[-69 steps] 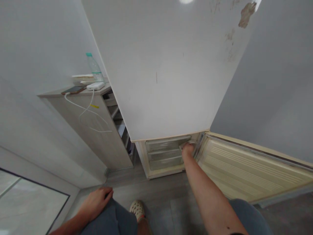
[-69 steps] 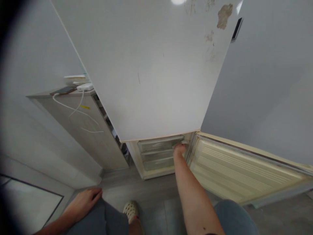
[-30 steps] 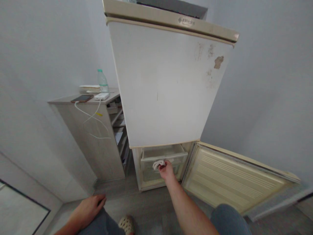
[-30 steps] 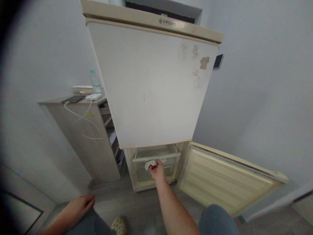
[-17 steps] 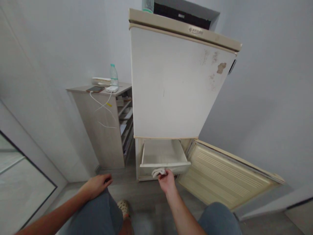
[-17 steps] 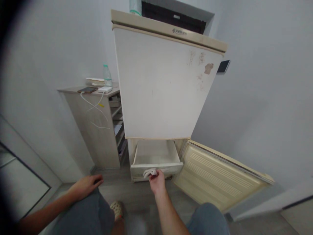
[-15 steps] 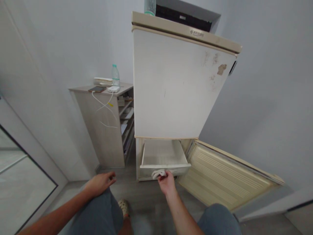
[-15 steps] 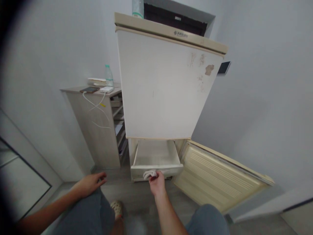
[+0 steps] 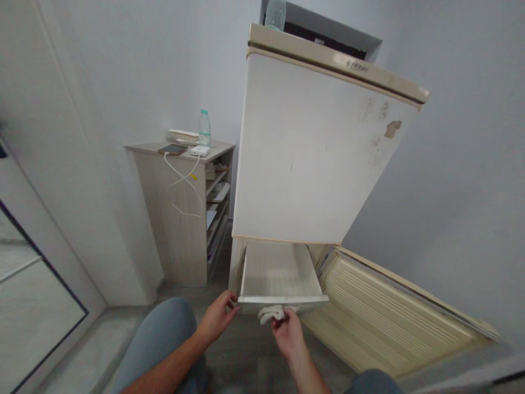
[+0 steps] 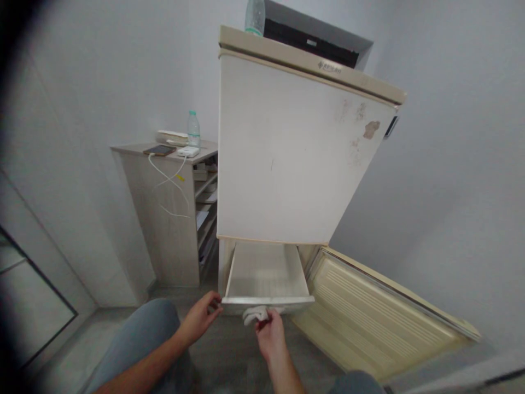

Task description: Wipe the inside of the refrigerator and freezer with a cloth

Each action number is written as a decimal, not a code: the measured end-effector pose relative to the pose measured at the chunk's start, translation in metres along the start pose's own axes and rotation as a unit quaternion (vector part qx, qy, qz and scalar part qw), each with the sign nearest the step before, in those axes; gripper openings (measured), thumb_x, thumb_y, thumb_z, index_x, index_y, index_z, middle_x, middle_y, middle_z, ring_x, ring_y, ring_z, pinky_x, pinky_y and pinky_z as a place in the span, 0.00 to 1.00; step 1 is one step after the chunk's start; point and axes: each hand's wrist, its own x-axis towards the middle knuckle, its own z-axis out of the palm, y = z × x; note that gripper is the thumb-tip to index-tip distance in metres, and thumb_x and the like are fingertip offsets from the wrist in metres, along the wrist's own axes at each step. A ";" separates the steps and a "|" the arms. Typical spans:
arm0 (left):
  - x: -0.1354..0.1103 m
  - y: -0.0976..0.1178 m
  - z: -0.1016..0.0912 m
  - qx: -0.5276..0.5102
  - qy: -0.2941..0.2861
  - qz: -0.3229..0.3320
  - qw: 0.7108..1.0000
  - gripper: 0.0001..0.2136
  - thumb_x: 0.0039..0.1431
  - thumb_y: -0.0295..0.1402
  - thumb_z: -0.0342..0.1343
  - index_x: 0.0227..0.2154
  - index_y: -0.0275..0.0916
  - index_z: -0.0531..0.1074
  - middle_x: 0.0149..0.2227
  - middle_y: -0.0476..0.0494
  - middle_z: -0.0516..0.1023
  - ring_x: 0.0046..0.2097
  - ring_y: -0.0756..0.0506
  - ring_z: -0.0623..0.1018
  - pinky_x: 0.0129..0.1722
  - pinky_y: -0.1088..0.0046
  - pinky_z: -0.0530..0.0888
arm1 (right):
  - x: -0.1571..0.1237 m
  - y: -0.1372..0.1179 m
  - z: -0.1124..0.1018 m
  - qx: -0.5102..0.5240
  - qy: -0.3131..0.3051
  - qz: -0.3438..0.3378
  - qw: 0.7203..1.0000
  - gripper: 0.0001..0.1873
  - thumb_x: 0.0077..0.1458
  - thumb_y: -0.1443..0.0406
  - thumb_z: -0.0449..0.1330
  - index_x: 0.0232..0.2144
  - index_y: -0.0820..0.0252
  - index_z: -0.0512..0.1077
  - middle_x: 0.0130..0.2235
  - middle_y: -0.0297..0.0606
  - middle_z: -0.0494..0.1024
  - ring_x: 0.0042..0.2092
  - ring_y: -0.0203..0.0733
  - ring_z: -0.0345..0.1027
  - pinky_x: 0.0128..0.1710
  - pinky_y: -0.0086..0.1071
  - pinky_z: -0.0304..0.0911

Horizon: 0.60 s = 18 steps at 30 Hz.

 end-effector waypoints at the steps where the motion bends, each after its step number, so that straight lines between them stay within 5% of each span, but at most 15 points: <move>1: 0.001 -0.001 0.000 -0.002 0.002 0.005 1.000 0.14 0.69 0.49 0.59 0.46 0.46 0.74 0.47 0.38 0.85 0.48 0.37 0.85 0.49 0.59 0.80 | 0.000 0.002 -0.003 -0.001 0.025 -0.002 1.000 0.12 0.46 0.60 0.67 0.27 0.51 0.66 0.25 0.36 0.76 0.25 0.46 0.70 0.21 0.36 0.67; 7: 0.004 -0.007 0.001 -0.025 -0.011 -0.010 1.000 0.11 0.70 0.45 0.58 0.48 0.46 0.75 0.48 0.39 0.85 0.47 0.38 0.86 0.47 0.60 0.79 | -0.023 0.009 -0.026 0.003 0.130 0.047 0.990 0.12 0.38 0.58 0.70 0.28 0.51 0.74 0.27 0.39 0.78 0.25 0.45 0.70 0.19 0.34 0.59; 11: 0.002 -0.014 -0.004 -0.040 -0.015 -0.018 0.999 0.21 0.73 0.58 0.57 0.48 0.46 0.77 0.46 0.37 0.86 0.46 0.37 0.86 0.44 0.60 0.81 | -0.029 -0.021 -0.027 0.016 0.100 -0.038 0.994 0.14 0.41 0.56 0.74 0.32 0.50 0.78 0.33 0.41 0.81 0.28 0.47 0.72 0.21 0.38 0.65; 14: 0.001 -0.020 -0.008 -0.042 -0.012 -0.020 0.999 0.29 0.70 0.67 0.55 0.49 0.46 0.80 0.47 0.36 0.87 0.47 0.35 0.87 0.45 0.59 0.84 | 0.013 -0.062 -0.009 0.046 0.085 -0.094 0.991 0.18 0.42 0.59 0.76 0.37 0.52 0.79 0.39 0.40 0.85 0.35 0.48 0.78 0.27 0.37 0.72; 18: 0.000 -0.025 -0.008 -0.049 -0.004 -0.016 0.999 0.28 0.70 0.66 0.59 0.54 0.48 0.81 0.53 0.35 0.87 0.54 0.33 0.87 0.49 0.57 0.88 | 0.123 -0.100 0.026 0.016 0.128 -0.110 0.986 0.18 0.44 0.63 0.74 0.37 0.54 0.73 0.31 0.34 0.82 0.29 0.42 0.75 0.26 0.33 0.70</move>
